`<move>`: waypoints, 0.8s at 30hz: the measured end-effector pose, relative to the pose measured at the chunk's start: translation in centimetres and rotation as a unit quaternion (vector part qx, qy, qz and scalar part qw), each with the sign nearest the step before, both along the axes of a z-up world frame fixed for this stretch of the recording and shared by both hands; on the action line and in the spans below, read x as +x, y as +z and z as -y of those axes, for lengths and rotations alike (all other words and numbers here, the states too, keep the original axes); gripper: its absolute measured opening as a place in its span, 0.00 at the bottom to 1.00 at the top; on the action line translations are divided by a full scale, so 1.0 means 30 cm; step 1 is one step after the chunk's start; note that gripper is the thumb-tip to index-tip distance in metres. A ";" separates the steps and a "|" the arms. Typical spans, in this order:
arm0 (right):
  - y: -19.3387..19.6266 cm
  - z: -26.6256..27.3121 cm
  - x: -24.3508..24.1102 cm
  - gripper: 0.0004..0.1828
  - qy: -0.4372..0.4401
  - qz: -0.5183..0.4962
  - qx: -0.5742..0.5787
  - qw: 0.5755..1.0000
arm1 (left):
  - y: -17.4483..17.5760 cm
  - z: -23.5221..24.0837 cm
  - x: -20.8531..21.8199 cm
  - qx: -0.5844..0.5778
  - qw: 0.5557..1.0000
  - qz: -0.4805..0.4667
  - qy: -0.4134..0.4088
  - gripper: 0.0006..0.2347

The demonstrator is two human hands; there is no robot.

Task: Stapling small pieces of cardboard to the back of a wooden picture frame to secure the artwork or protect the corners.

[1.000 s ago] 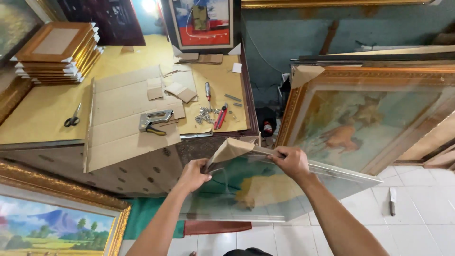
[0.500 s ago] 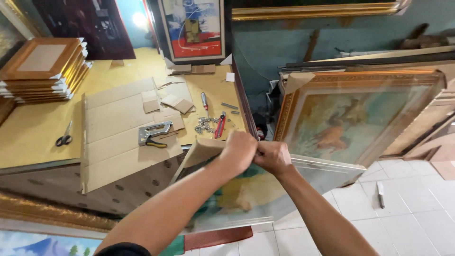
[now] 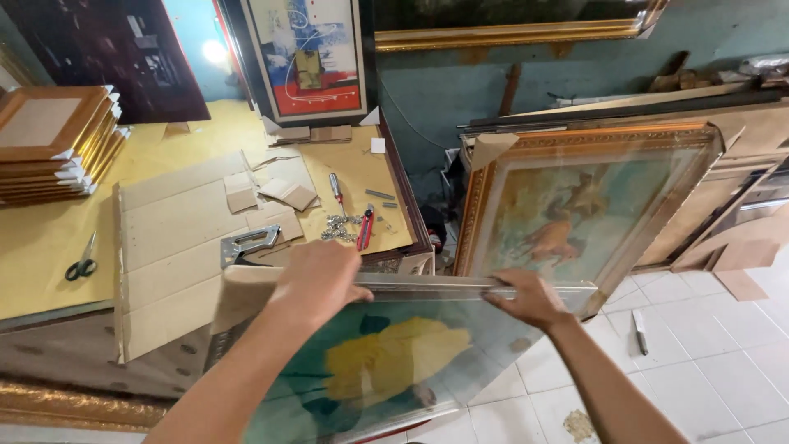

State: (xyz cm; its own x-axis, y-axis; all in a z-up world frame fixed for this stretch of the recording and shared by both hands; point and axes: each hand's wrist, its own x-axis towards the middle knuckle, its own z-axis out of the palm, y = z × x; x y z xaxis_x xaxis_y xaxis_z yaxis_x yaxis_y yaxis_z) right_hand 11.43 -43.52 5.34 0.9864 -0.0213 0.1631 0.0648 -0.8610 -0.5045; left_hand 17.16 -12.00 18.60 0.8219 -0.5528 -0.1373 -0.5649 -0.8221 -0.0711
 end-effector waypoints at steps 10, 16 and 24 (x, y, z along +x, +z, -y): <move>0.021 0.062 0.155 0.28 -0.044 -0.087 -0.204 0.974 | 0.034 -0.360 0.027 0.022 0.976 -0.102 0.189 0.17; 0.188 -0.223 0.207 0.34 0.072 0.132 -0.360 0.921 | -0.439 -0.624 0.211 0.104 0.949 -0.199 0.223 0.20; 0.095 -0.678 0.354 0.34 0.203 0.010 -0.305 0.930 | -0.156 -0.109 0.122 -0.408 0.881 -0.235 0.041 0.24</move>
State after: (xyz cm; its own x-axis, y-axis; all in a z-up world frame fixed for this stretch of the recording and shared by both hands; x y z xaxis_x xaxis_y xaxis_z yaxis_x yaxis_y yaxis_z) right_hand 22.06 -23.20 8.18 0.8893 0.4554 0.0415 0.4518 -0.8890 0.0744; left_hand 20.82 -8.74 13.93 0.8221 -0.5665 -0.0569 -0.3106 -0.5302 0.7889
